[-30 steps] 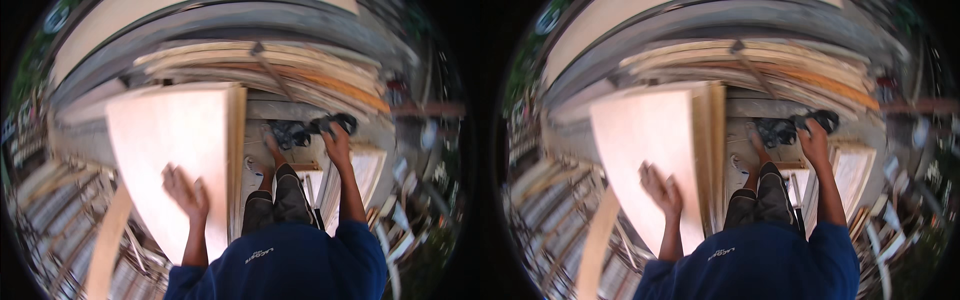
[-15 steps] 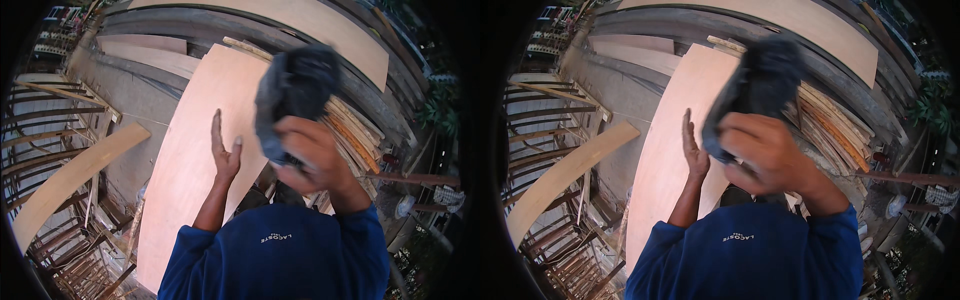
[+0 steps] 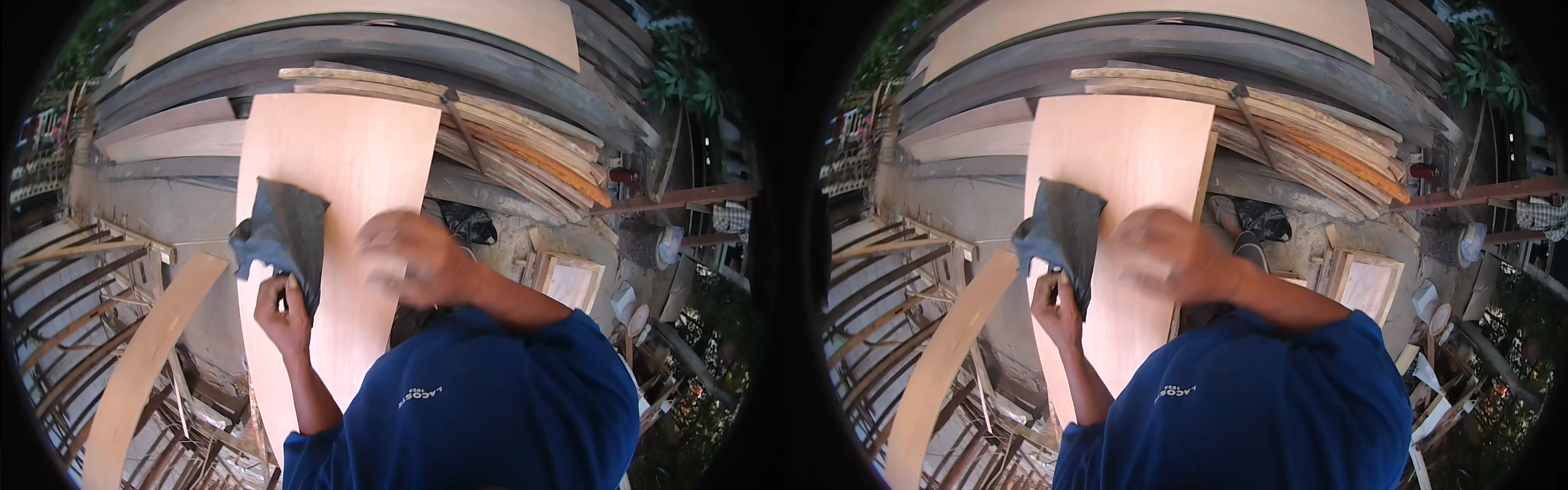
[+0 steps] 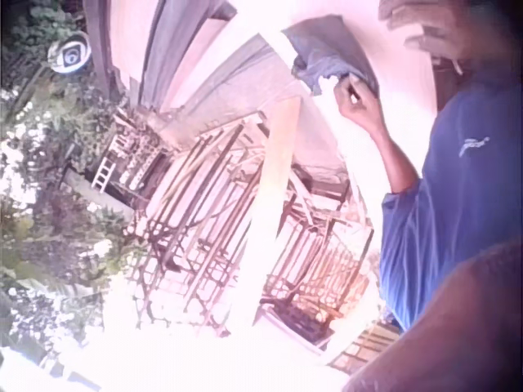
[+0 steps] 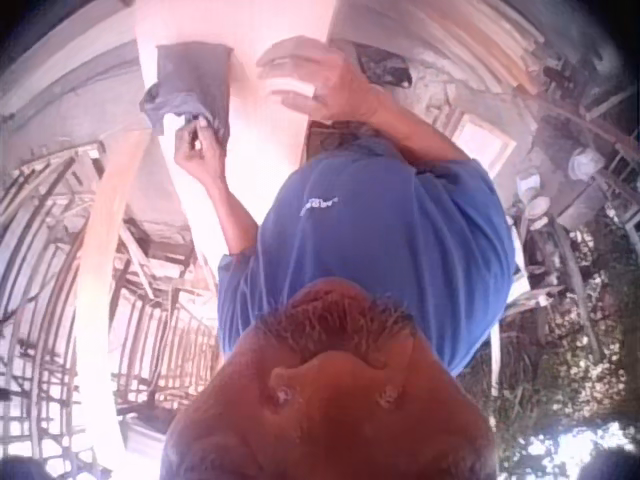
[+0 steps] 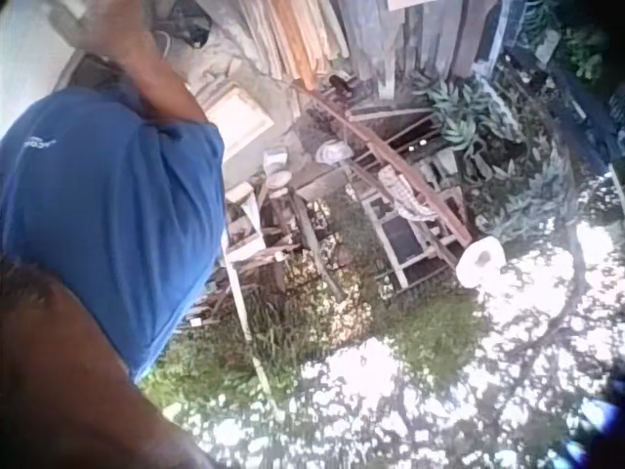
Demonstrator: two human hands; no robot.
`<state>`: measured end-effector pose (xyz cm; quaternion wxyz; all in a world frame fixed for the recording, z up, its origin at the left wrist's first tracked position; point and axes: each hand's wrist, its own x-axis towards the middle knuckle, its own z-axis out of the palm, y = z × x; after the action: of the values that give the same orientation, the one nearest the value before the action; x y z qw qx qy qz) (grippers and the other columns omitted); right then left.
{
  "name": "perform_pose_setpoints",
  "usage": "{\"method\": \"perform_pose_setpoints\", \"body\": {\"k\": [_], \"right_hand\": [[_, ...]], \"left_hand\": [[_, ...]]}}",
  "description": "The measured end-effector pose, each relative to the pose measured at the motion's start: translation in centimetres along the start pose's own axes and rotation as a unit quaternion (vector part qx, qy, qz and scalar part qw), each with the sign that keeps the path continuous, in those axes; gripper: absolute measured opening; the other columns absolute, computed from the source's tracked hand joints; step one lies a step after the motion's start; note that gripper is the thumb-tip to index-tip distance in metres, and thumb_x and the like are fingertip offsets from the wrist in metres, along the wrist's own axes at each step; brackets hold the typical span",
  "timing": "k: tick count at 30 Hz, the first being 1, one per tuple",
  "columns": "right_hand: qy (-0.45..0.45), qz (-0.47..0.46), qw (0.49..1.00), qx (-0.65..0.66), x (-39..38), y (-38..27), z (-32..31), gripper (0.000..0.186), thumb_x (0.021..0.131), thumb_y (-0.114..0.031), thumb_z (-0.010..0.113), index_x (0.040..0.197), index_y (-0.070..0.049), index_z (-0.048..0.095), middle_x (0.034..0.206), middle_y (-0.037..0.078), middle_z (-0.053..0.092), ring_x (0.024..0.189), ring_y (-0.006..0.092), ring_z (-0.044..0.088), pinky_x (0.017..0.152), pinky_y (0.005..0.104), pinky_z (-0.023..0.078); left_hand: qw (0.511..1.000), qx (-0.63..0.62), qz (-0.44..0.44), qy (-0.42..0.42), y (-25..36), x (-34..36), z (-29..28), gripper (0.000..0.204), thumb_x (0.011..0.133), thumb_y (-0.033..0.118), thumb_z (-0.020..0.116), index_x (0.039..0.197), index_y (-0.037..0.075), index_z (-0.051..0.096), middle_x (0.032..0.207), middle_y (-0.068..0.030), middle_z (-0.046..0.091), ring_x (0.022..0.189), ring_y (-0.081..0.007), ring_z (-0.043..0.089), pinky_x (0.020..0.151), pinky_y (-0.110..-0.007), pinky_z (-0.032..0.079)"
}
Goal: The person manipulates, positions, and aligns wooden boards and curved panels at an outdoor carpentry station, utilizing hand axes and small mallets to prepare the wood layout alongside a co-worker.
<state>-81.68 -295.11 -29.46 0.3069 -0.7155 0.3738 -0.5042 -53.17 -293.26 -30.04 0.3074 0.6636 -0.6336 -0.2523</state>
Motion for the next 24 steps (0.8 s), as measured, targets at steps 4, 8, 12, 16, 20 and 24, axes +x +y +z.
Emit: {"method": "perform_pose_setpoints", "body": {"k": [4,8,12,16,20,24], "right_hand": [[0.188,0.327,0.919,-0.119,-7.1,18.8,-5.7,0.022,0.094,-0.018,0.068,0.104,0.001,0.071,0.100,0.019,0.071,0.097,0.0344,0.070,0.087,0.0407,0.054],[0.110,0.542,0.774,-0.309,-20.9,41.3,-8.9,0.039,0.089,-0.030,0.076,0.111,0.001,0.070,0.103,0.025,0.071,0.098,0.0424,0.069,0.086,0.0494,0.054],[0.033,0.556,0.761,-0.332,-23.6,51.0,-7.9,0.051,0.084,-0.028,0.080,0.124,0.000,0.064,0.110,0.028,0.070,0.103,0.0453,0.068,0.088,0.0515,0.054],[0.001,0.571,0.746,-0.344,-22.1,55.1,-6.7,0.059,0.085,-0.022,0.077,0.137,0.000,0.058,0.124,0.029,0.065,0.117,0.0434,0.062,0.098,0.0498,0.051],[0.026,0.532,0.755,-0.382,-22.1,56.0,-7.7,0.057,0.084,-0.019,0.074,0.136,-0.001,0.058,0.119,0.027,0.070,0.108,0.0425,0.069,0.095,0.0508,0.053],[-0.080,0.626,0.752,-0.192,-17.2,52.2,-9.5,0.059,0.087,-0.024,0.071,0.138,0.003,0.057,0.120,0.027,0.068,0.110,0.0407,0.068,0.095,0.0496,0.051]], "left_hand": [[0.997,0.045,-0.032,-0.046,-1.1,-0.2,2.0,0.020,0.090,0.002,0.063,0.105,-0.009,0.068,0.095,-0.0198,0.070,0.090,-0.0281,0.067,0.083,-0.036,0.053],[0.954,0.076,-0.229,-0.177,1.0,2.9,2.2,0.040,0.088,0.014,0.069,0.122,-0.006,0.065,0.116,-0.0154,0.072,0.104,-0.0209,0.065,0.091,-0.036,0.051],[0.962,0.112,-0.220,-0.115,0.4,5.9,4.1,0.040,0.088,0.014,0.070,0.123,-0.006,0.064,0.116,-0.0152,0.071,0.104,-0.0208,0.065,0.091,-0.036,0.051],[0.973,0.101,-0.195,-0.071,-2.0,8.1,7.3,0.040,0.088,0.014,0.070,0.123,-0.005,0.064,0.116,-0.0150,0.071,0.104,-0.0207,0.065,0.091,-0.036,0.051],[0.976,0.094,-0.188,-0.048,-2.2,8.4,8.7,0.041,0.088,0.014,0.071,0.124,-0.005,0.064,0.116,-0.0148,0.071,0.104,-0.0206,0.065,0.092,-0.036,0.051],[0.975,0.089,-0.203,-0.014,-2.2,7.1,8.2,0.041,0.089,0.014,0.072,0.124,-0.004,0.063,0.116,-0.0146,0.071,0.104,-0.0205,0.065,0.092,-0.035,0.051]]}}
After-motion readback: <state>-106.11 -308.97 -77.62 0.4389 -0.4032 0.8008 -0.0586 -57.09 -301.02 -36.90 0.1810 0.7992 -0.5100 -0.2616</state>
